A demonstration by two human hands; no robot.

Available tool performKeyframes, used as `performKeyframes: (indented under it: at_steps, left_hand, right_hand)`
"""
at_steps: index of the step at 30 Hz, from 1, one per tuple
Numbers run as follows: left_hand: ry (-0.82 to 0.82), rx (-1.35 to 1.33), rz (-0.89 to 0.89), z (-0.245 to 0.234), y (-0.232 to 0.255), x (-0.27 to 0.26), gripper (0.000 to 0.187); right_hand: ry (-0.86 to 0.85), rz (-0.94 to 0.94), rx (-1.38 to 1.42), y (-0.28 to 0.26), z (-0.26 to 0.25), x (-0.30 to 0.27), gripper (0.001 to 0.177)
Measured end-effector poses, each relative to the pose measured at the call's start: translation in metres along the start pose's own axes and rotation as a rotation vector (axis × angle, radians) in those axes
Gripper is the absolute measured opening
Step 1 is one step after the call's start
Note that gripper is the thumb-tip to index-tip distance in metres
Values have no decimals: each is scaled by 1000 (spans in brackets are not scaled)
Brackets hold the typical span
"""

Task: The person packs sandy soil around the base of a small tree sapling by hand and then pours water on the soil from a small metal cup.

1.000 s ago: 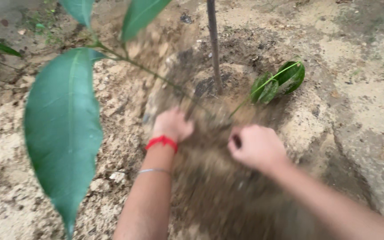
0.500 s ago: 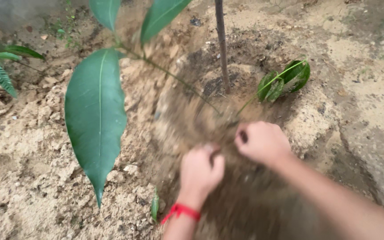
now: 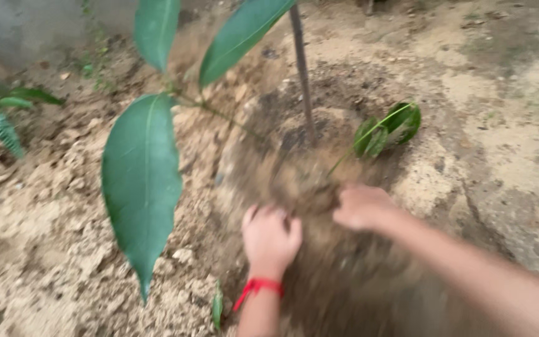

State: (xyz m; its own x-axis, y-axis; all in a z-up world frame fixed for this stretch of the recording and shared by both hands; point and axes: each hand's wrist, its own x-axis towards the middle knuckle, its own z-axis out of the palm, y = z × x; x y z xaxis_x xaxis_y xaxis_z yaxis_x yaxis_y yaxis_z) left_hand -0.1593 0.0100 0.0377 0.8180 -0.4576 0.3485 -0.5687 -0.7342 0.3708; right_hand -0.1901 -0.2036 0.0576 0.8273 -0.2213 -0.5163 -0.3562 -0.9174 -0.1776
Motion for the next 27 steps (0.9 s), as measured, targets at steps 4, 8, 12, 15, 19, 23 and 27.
performKeyframes:
  at_steps: [4, 8, 12, 15, 19, 23, 27]
  left_hand:
    - [-22, 27, -9, 4, -3, 2, 30]
    - [14, -4, 9, 4, -2, 1, 30]
    - [32, -17, 27, 2, -3, 0, 30]
    - [26, 6, 31, 2, -3, 1, 30]
    - [32, -11, 25, 2, -1, 1, 29]
    - [21, 19, 18, 2, -3, 2, 29]
    - [29, 17, 28, 3, -2, 2, 28]
  right_hand:
    - [-60, 36, -133, 30, -10, 40, 67]
    - [-31, 40, -252, 39, -12, 58, 60]
    - [-142, -65, -10, 33, -7, 58, 53]
    - [-151, -235, 53, 25, 0, 34, 47]
    - [-172, -515, 397, 24, -14, -4, 32]
    - [-171, -689, 333, 15, -32, -47, 20]
    - [-108, -389, 482, 4, -44, -63, 18]
